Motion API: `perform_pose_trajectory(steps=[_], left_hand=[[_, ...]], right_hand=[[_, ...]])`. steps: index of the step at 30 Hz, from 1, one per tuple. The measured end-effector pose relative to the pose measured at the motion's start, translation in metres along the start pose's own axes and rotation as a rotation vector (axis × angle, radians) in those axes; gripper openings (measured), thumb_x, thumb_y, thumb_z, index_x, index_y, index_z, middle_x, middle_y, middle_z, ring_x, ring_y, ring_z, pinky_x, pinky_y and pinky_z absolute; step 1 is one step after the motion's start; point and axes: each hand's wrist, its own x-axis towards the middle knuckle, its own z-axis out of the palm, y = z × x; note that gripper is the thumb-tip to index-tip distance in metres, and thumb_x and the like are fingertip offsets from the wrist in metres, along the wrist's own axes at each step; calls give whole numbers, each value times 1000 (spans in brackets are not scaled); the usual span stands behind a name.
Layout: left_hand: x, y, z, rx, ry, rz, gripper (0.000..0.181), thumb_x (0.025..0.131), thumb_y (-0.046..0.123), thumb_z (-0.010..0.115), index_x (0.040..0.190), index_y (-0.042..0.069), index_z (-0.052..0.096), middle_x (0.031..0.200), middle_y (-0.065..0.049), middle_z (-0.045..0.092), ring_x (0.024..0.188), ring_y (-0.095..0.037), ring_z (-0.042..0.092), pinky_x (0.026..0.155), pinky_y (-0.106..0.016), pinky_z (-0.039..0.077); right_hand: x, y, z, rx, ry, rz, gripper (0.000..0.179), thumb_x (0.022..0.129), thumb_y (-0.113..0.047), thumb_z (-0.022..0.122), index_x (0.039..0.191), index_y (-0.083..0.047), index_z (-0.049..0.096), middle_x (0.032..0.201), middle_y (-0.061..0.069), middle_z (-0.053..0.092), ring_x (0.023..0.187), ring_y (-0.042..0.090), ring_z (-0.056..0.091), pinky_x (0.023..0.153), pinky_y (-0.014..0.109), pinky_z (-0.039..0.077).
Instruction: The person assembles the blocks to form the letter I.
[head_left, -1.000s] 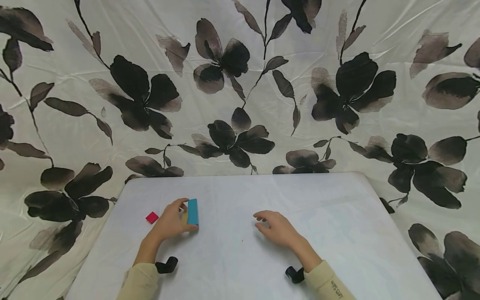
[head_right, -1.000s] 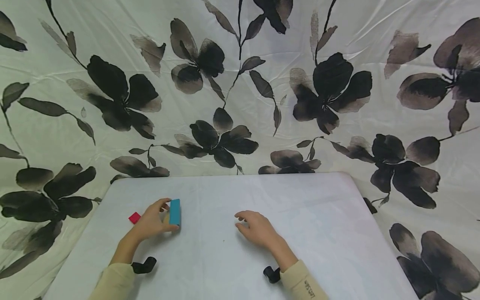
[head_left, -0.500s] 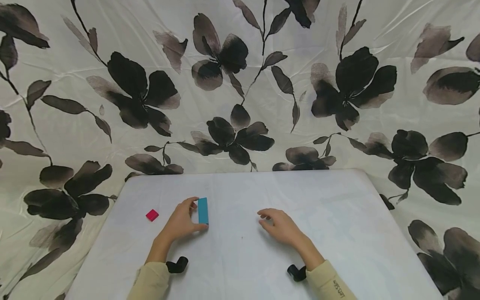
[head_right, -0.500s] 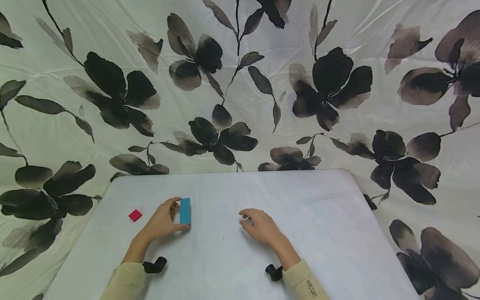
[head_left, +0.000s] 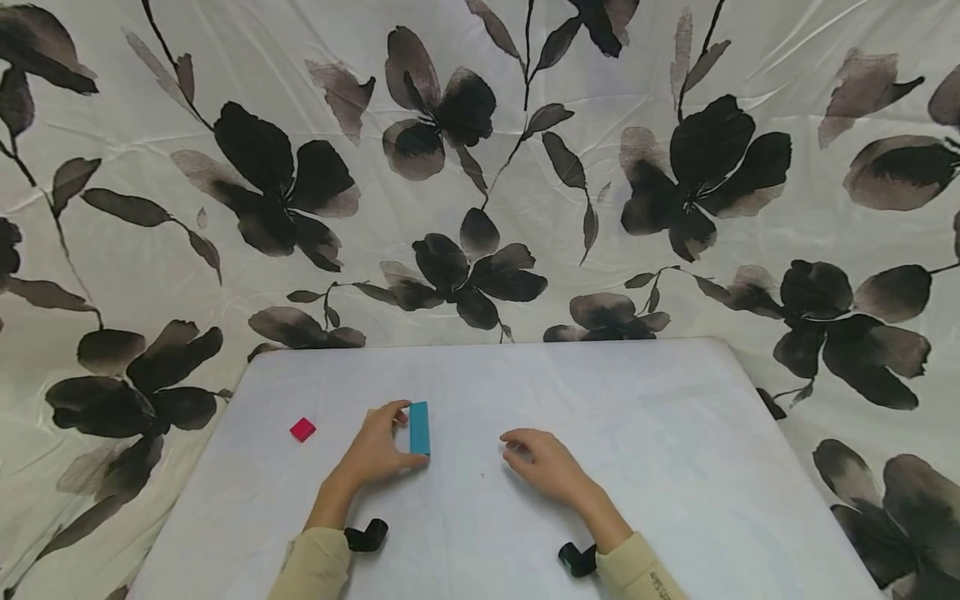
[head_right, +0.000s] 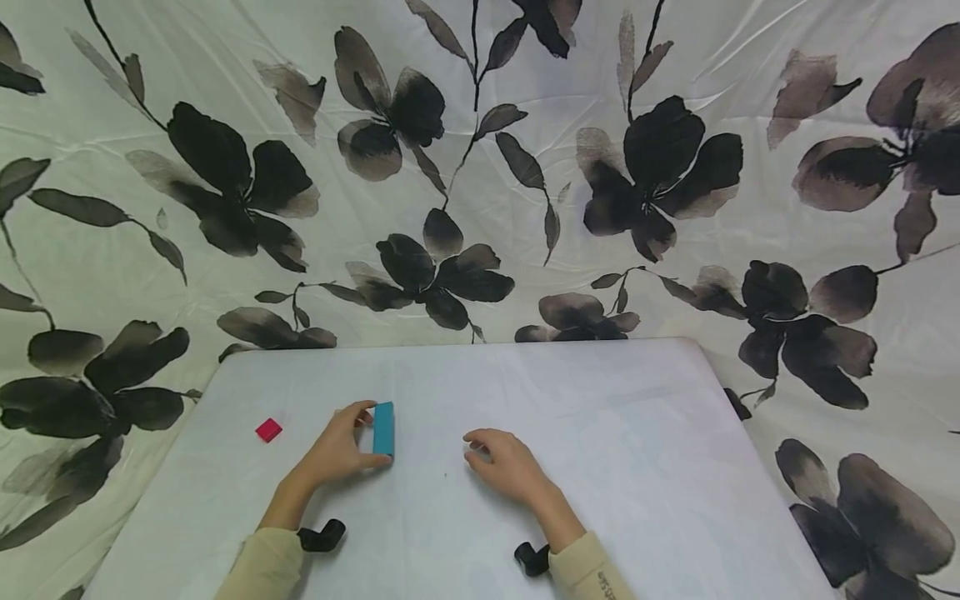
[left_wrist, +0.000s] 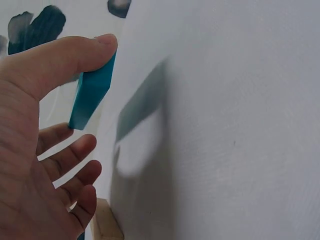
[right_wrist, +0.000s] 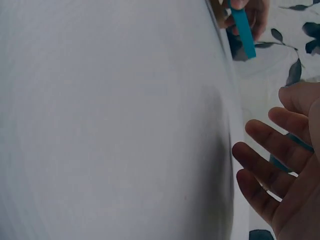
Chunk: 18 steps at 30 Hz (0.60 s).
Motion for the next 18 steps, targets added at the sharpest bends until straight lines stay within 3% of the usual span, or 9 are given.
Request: perform_pose_trajectory(steps=[18], left_hand=[[0, 16, 17, -2, 2, 7, 98, 61, 43, 90, 140, 8, 45, 113, -3, 56, 107, -24, 50, 94, -47, 43]], right_hand=[[10, -11, 15, 10, 21, -10, 31, 97, -26, 60, 124, -10, 64, 110, -3, 66, 99, 12, 60, 82, 35, 49]])
